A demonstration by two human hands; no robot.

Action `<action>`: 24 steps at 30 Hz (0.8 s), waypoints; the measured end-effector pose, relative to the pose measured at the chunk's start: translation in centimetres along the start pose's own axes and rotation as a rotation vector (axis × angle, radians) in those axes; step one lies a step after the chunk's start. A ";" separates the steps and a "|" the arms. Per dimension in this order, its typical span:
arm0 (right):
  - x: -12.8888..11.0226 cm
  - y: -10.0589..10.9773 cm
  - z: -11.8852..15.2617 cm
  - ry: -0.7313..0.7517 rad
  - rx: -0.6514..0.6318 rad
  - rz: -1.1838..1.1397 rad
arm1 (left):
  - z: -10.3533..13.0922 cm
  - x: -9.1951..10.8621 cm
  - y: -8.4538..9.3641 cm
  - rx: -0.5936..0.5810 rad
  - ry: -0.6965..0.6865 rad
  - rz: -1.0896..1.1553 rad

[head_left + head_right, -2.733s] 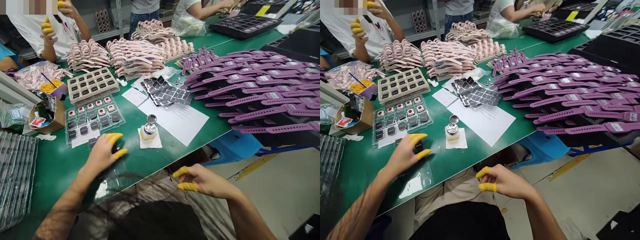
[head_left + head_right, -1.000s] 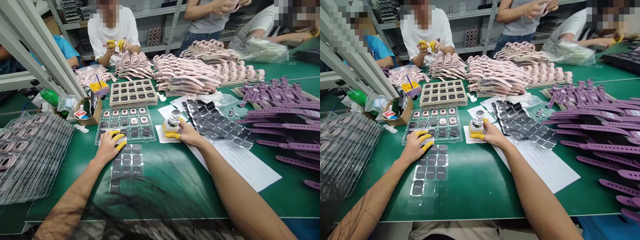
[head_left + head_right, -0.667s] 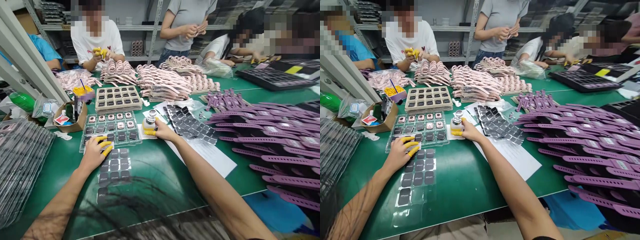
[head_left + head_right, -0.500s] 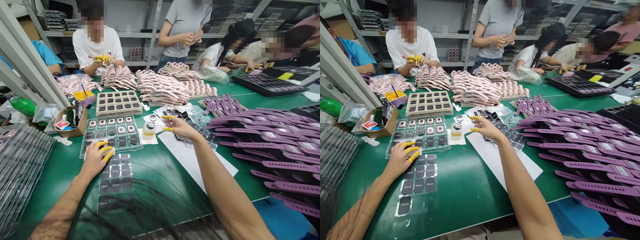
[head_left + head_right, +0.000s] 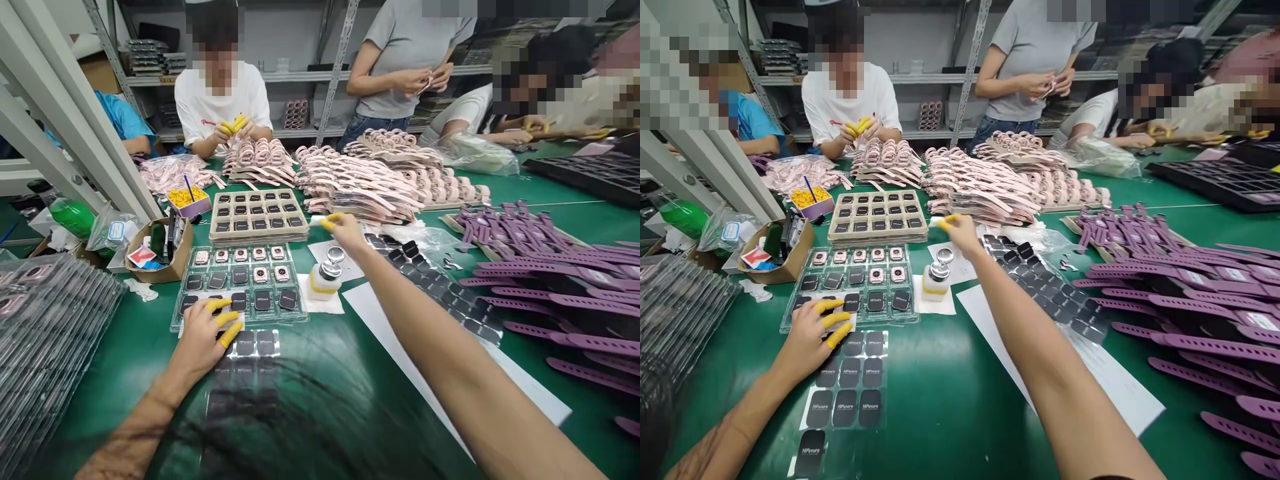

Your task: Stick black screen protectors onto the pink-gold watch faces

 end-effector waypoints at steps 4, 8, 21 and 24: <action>-5.3 4.4 5.1 -0.081 0.187 -0.170 | 0.0 0.6 0.4 0.065 0.011 0.024; -10.6 2.3 13.8 -0.126 0.088 -0.277 | 0.7 3.1 0.8 0.135 0.073 0.420; -10.0 -9.3 23.7 -0.411 -0.478 -0.411 | 1.8 6.2 -1.2 -0.027 0.667 1.201; -9.9 -8.9 24.1 -0.281 -0.461 -0.389 | 1.7 7.1 -0.5 -0.162 0.702 1.257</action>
Point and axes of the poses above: each hand's wrist, its own z-axis away from the middle knuckle, its own y-axis out of the back of the hand, x = y × z, the point moved 1 cm from there along -z, towards the middle knuckle, and after that the axes turned 3 degrees about -z, right-handed, at the moved point
